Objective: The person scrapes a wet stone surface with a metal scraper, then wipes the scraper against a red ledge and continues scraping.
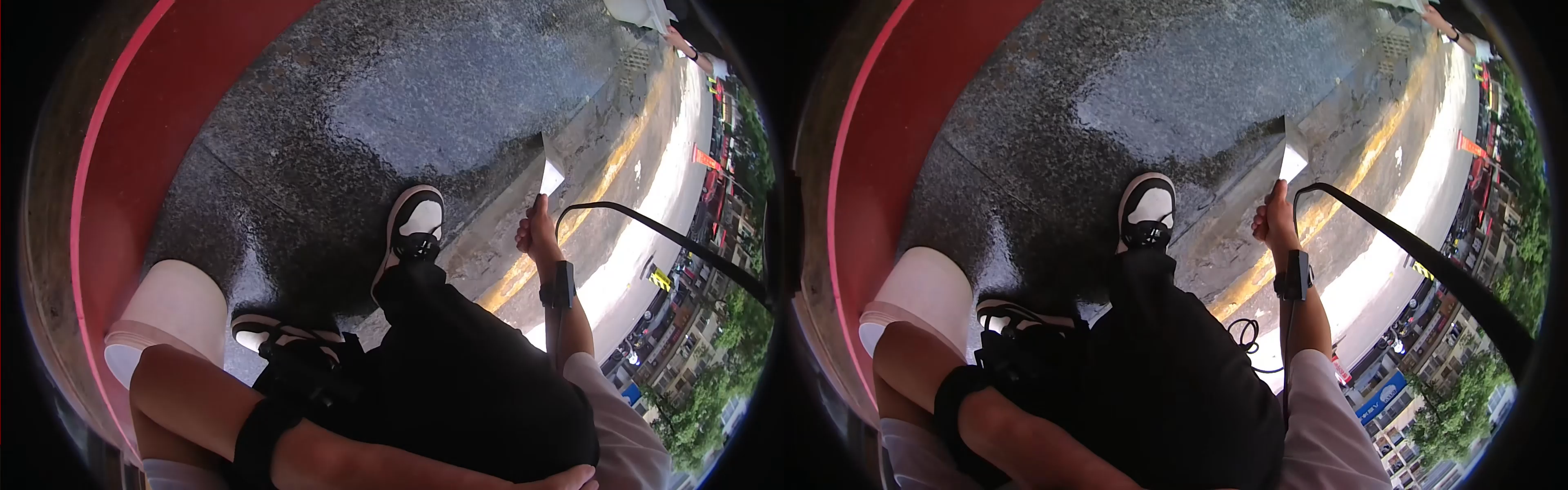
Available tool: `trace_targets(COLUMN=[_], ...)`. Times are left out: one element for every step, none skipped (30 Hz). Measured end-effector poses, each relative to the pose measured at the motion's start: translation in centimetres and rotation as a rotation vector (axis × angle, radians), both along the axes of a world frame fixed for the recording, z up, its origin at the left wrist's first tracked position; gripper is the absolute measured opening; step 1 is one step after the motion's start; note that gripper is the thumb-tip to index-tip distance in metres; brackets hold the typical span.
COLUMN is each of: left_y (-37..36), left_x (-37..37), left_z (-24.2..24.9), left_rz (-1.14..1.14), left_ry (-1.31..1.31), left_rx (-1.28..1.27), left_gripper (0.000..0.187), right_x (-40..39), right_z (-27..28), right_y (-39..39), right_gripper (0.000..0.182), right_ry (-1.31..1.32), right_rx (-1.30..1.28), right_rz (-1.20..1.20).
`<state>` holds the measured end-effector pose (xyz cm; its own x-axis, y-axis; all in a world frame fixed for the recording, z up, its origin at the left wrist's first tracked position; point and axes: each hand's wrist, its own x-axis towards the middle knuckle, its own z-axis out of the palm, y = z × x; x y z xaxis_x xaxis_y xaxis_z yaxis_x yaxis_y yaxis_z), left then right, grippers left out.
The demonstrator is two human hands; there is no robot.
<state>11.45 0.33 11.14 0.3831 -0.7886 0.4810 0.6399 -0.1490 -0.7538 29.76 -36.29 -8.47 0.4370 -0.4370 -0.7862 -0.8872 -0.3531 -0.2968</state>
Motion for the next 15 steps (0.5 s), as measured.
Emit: trace_targets(left_y=[0.2, 0.3, 0.3, 0.4, 0.5, 0.6, 0.6, 0.9, 0.5, -0.3, -0.8, -1.0, -1.3, -1.5, -1.6], left_x=[0.4, 0.8, 1.0, 1.2, 1.2, 1.2, 1.2, 1.0, 0.6, 0.0, -0.2, -0.3, -0.2, -0.1, 0.0], left_z=[0.2, 0.5, 0.7, 0.9, 0.8, 0.7, 0.7, 0.5, 0.5, 0.5, 0.6, 0.6, 0.6, 0.8, 0.9], left_rz=[-0.049, -0.089, -0.119, -0.149, -0.178, -0.203, -0.22, -0.244, -0.233, -0.189, -0.15, -0.15, -0.134, -0.119, -0.106], left_ry=[0.041, 0.071, 0.082, 0.088, 0.099, 0.111, 0.119, 0.144, 0.148, 0.09, 0.029, 0.025, 0.026, 0.028, 0.031], left_rx=[-0.032, -0.063, -0.08, -0.088, -0.087, -0.086, -0.082, -0.064, -0.062, -0.045, -0.032, -0.037, -0.055, -0.071, -0.082], left_gripper=[0.041, 0.041, 0.041, 0.042, 0.043, 0.044, 0.045, 0.046, 0.046, 0.044, 0.043, 0.043, 0.042, 0.042, 0.042], right_x=[0.2, 0.4, 0.6, 0.7, 0.8, 0.4, -0.2, -0.8, -0.8, -0.9, -1.0, -0.8, -0.1, 0.6, 1.0], right_z=[-0.5, -1.1, -1.3, -1.5, -1.6, -1.4, -0.9, -0.6, -0.8, -1.0, -0.8, -0.9, -1.1, -1.5, -1.9], right_y=[-0.1, -0.1, -0.2, -0.3, 0.0, 0.0, -0.2, -0.5, -0.4, -0.5, -0.5, -0.2, 0.0, 0.1, 0.2], right_gripper=[0.055, 0.054, 0.054, 0.055, 0.056, 0.057, 0.057, 0.058, 0.058, 0.057, 0.056, 0.054, 0.054, 0.054, 0.054], right_ry=[-0.006, -0.046, -0.048, -0.056, -0.063, -0.04, -0.02, 0.017, 0.022, 0.007, -0.01, -0.074, -0.08, -0.097, -0.113], right_rx=[0.037, 0.033, 0.036, 0.031, 0.028, 0.005, -0.02, -0.029, -0.026, -0.02, -0.017, 0.049, 0.042, 0.03, 0.022], right_rz=[-0.03, -0.024, -0.024, -0.032, -0.038, -0.013, 0.014, 0.032, 0.043, 0.048, 0.049, -0.01, -0.009, -0.019, -0.031])
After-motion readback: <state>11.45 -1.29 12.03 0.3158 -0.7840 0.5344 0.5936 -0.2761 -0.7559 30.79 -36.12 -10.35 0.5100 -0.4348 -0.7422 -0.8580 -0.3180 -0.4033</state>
